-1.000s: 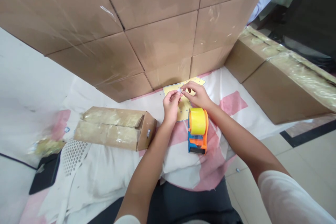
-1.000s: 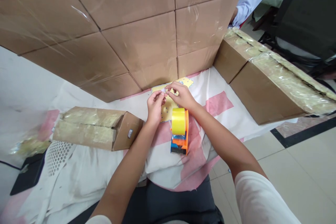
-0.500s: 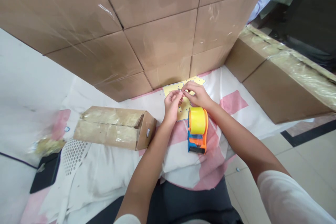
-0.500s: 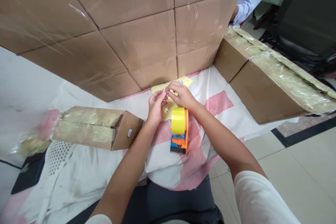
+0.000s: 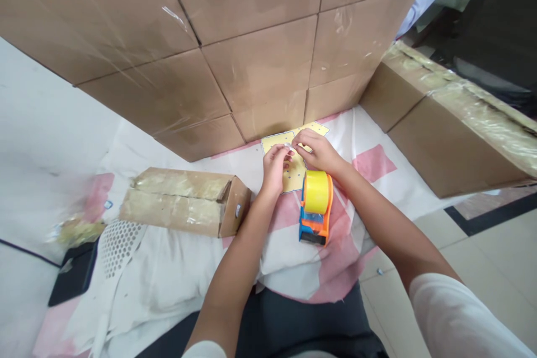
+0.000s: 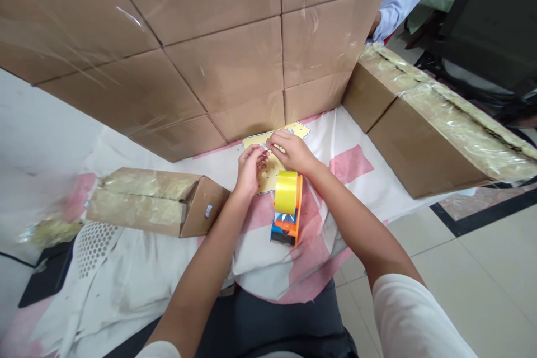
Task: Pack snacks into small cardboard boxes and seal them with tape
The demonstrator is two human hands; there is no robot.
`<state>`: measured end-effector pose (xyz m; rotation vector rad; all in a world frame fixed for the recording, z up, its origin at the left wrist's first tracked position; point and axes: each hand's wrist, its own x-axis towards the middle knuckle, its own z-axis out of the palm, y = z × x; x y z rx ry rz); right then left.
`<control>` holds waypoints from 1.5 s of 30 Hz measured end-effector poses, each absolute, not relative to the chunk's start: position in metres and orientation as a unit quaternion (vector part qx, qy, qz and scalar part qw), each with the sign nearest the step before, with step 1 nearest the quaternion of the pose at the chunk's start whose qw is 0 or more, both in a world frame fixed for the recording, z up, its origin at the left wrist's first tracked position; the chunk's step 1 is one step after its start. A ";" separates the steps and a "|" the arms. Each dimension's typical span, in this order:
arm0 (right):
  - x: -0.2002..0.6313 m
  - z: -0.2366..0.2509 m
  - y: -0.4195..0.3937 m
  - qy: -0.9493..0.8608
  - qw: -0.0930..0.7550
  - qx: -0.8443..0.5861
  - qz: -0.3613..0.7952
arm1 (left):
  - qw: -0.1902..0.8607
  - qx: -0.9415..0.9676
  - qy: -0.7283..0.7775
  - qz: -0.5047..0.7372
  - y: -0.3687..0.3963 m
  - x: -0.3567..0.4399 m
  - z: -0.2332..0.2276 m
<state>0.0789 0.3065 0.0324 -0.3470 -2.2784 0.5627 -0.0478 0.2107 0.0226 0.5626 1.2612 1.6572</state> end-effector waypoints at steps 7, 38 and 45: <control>0.083 0.034 0.308 -0.869 0.408 -0.160 0.230 | 0.430 0.242 0.514 0.701 0.211 -0.052 0.021; 0.098 0.040 0.321 -0.735 0.469 -0.305 0.383 | 0.371 0.312 0.538 0.690 0.214 -0.056 0.010; 0.148 0.030 0.366 -0.698 0.473 -0.518 0.145 | 0.367 0.309 0.542 0.690 0.217 -0.057 0.006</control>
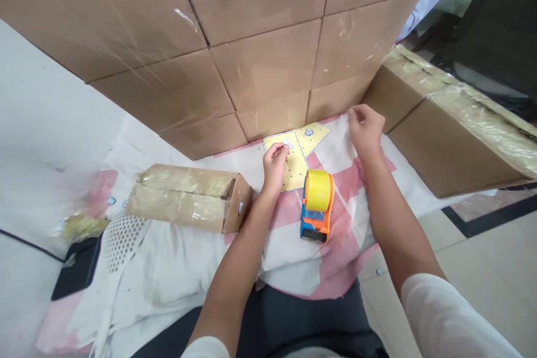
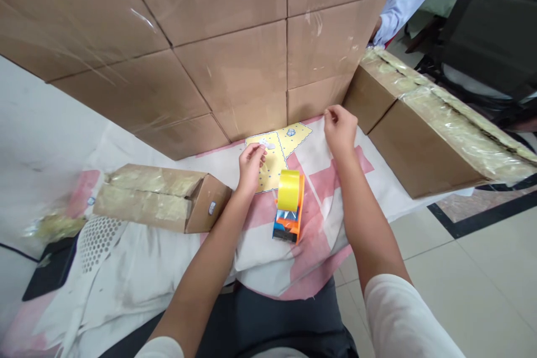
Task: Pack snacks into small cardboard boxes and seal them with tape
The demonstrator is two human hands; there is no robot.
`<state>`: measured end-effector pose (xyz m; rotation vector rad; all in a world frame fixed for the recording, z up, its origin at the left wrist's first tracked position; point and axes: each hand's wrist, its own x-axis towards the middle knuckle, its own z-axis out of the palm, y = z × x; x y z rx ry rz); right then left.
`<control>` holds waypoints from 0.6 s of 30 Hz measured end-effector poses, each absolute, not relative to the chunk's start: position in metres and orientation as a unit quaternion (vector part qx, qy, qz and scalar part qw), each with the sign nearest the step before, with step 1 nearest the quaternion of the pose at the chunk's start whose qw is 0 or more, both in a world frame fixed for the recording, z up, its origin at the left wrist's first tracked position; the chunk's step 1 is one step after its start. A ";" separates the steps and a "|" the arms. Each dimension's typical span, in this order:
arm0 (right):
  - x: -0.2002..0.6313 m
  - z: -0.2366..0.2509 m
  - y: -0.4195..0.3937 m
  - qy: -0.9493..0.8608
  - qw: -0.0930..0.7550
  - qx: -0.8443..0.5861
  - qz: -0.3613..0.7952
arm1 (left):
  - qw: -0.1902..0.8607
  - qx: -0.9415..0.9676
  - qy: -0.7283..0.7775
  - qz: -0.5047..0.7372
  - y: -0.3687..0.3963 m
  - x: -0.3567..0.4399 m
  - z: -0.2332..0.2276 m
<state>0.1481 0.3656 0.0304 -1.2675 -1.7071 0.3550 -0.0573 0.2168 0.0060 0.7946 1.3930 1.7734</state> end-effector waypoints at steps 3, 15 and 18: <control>0.171 0.017 0.385 -0.668 0.369 -0.636 0.119 | 0.368 0.309 0.547 0.685 0.217 -0.057 0.006; 0.181 0.026 0.375 -0.601 0.354 -0.708 0.113 | 0.371 0.310 0.523 0.702 0.217 -0.058 0.009; 0.171 0.041 0.363 -0.623 0.401 -0.655 0.149 | 0.373 0.310 0.517 0.705 0.216 -0.057 0.011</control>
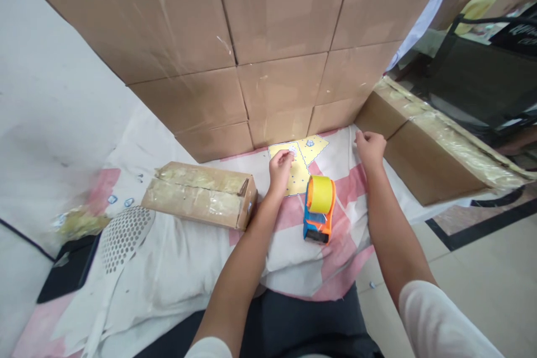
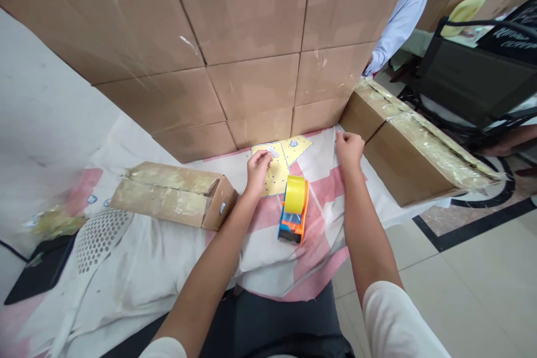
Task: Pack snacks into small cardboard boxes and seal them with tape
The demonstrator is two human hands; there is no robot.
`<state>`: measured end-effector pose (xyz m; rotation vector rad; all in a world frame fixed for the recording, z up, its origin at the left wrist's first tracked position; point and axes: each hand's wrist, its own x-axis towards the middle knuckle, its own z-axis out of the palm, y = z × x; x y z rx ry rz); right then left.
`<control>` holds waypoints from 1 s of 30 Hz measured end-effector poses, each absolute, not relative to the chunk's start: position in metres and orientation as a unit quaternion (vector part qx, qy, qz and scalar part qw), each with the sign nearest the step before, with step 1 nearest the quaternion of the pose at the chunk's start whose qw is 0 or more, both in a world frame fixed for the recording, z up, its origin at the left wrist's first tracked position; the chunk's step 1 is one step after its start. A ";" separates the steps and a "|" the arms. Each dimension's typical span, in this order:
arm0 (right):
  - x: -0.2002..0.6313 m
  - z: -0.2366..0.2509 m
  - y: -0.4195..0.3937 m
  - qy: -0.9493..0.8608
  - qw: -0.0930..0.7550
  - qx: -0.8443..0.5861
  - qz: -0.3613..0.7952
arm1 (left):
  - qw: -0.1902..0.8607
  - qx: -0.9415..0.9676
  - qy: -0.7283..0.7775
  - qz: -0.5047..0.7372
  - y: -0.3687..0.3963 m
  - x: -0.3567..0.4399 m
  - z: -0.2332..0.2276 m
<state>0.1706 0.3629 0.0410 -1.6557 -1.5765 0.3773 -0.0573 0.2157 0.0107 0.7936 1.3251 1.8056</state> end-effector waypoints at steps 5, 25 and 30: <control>0.136 0.080 0.318 -0.705 0.406 -0.460 0.356 | 0.358 0.349 0.482 0.720 0.213 -0.055 0.016; 0.080 0.104 0.126 -0.747 0.428 -0.273 0.430 | 0.352 0.334 0.506 0.713 0.032 -0.032 0.058; 0.042 0.072 0.090 -0.549 0.472 -0.271 0.634 | 0.148 0.296 0.566 0.755 -0.022 -0.059 0.058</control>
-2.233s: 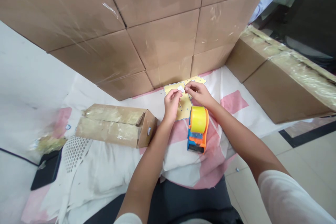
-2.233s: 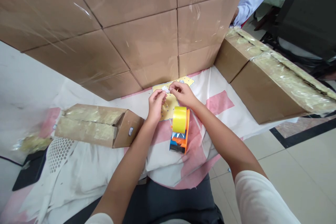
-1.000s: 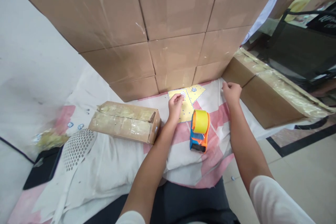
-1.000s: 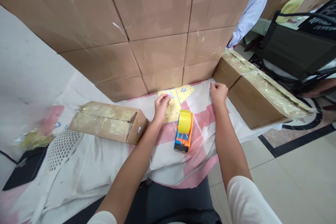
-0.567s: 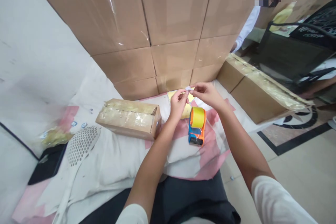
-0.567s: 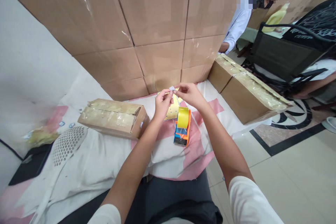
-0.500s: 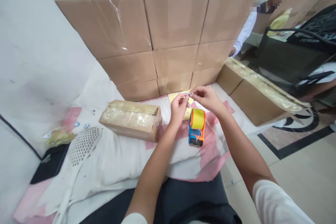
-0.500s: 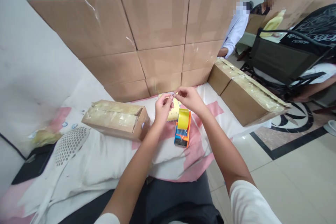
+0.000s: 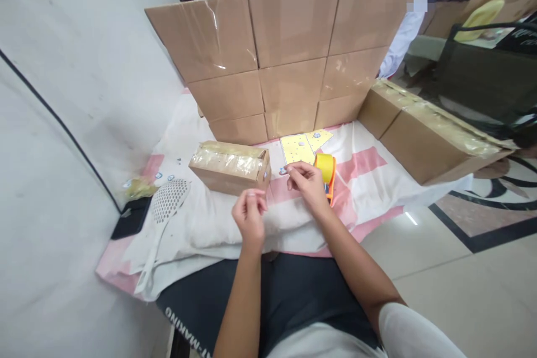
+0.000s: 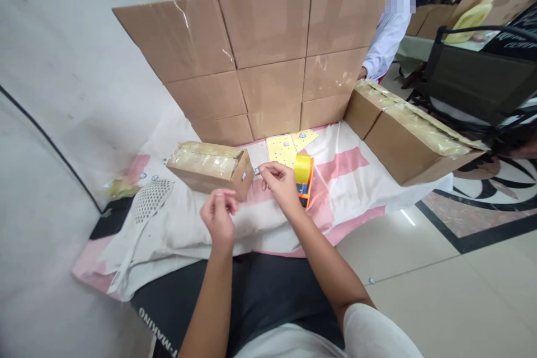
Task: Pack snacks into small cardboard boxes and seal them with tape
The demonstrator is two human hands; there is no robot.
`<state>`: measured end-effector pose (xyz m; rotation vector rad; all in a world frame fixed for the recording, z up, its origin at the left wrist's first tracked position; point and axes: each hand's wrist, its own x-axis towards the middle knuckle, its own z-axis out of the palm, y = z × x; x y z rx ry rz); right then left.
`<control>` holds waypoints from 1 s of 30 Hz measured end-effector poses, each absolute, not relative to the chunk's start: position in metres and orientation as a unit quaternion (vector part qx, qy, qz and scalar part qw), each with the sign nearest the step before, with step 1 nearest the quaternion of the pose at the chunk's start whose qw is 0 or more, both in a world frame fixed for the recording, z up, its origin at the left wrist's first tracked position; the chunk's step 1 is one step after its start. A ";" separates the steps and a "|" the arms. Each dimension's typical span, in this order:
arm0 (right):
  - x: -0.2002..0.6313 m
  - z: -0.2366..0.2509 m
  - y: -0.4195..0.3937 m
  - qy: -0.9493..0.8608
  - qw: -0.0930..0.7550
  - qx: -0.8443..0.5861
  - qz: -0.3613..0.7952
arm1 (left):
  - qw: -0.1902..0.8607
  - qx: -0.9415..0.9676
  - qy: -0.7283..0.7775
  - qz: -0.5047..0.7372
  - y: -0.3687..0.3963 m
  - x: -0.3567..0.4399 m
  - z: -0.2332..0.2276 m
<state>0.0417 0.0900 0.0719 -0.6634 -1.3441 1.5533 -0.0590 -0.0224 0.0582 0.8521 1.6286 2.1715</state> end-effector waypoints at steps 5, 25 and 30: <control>0.005 0.037 0.080 -0.356 0.452 -0.312 0.756 | -0.026 0.233 0.599 0.766 -0.045 -0.093 0.071; -0.021 0.017 0.081 -0.255 0.347 -0.305 0.850 | -0.056 0.248 0.626 0.737 -0.039 -0.117 0.068; -0.025 0.015 0.079 -0.279 0.379 -0.304 0.828 | -0.190 0.364 0.731 0.545 -0.011 -0.148 0.074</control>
